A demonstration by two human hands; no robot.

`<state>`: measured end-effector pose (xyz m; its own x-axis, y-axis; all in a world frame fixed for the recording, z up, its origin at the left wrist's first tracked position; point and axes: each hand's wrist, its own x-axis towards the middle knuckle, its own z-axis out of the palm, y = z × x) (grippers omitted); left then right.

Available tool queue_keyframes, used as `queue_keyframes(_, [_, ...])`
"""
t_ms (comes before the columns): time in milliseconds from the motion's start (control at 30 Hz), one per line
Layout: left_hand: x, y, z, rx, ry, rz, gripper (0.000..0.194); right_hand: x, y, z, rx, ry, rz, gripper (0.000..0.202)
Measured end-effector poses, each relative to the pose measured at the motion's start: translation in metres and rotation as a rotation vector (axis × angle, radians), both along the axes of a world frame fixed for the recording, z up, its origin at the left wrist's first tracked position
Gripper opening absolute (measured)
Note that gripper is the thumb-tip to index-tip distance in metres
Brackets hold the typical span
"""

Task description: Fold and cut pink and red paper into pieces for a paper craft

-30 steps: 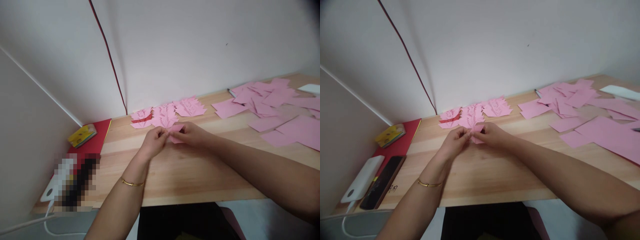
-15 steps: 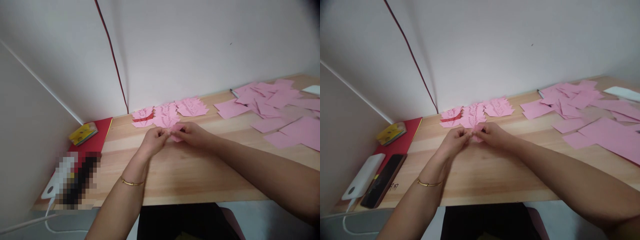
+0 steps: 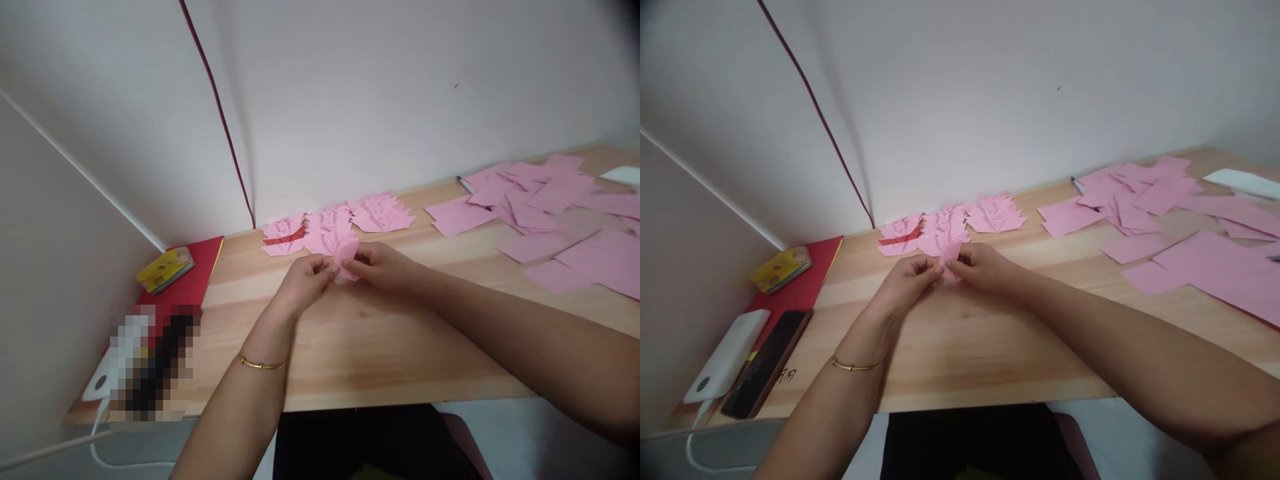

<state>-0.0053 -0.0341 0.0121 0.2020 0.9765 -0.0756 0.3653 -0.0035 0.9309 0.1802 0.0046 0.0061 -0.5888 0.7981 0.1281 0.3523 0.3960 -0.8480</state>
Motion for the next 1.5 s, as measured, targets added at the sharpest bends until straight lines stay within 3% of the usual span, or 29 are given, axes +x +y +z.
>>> queue_keyframes(133, [0.0007, 0.0020, -0.0026, -0.010, -0.036, 0.015, 0.023, -0.0012, -0.0009, -0.0018, -0.007, 0.047, 0.016, 0.025])
queue_keyframes(433, [0.0035, 0.0021, 0.0011, 0.109, 0.164, 0.019, 0.018, -0.0032, -0.0043, -0.0021, -0.010, 0.138, 0.079, 0.023])
queue_keyframes(567, [0.0038, 0.0014, -0.0010, 0.120, 0.201, -0.035, 0.015, -0.0032, -0.0048, -0.0024, -0.065, 0.171, 0.039, 0.027])
queue_keyframes(800, [0.0032, 0.0005, 0.0000, 0.098, 0.144, -0.084, 0.019, -0.0043, -0.0023, -0.0051, 0.084, 0.109, -0.019, 0.035])
queue_keyframes(900, [0.0041, 0.0005, 0.0024, 0.088, 0.109, -0.037, 0.020, -0.0034, -0.0008, -0.0019, 0.039, 0.079, -0.055, 0.041])
queue_keyframes(1067, [0.0052, 0.0009, 0.0035, 0.101, 0.019, 0.078, 0.024, 0.0002, -0.0031, 0.0012, 0.000, 0.021, 0.019, 0.032])
queue_keyframes(1267, [0.0041, -0.0012, 0.0026, -0.015, -0.028, -0.031, 0.027, 0.0021, -0.0036, -0.0009, 0.004, 0.083, 0.124, 0.024])
queue_keyframes(1500, [0.0083, -0.0012, 0.0005, 0.058, -0.074, -0.012, 0.031, 0.0007, -0.0040, 0.0027, -0.034, 0.137, 0.110, 0.023])
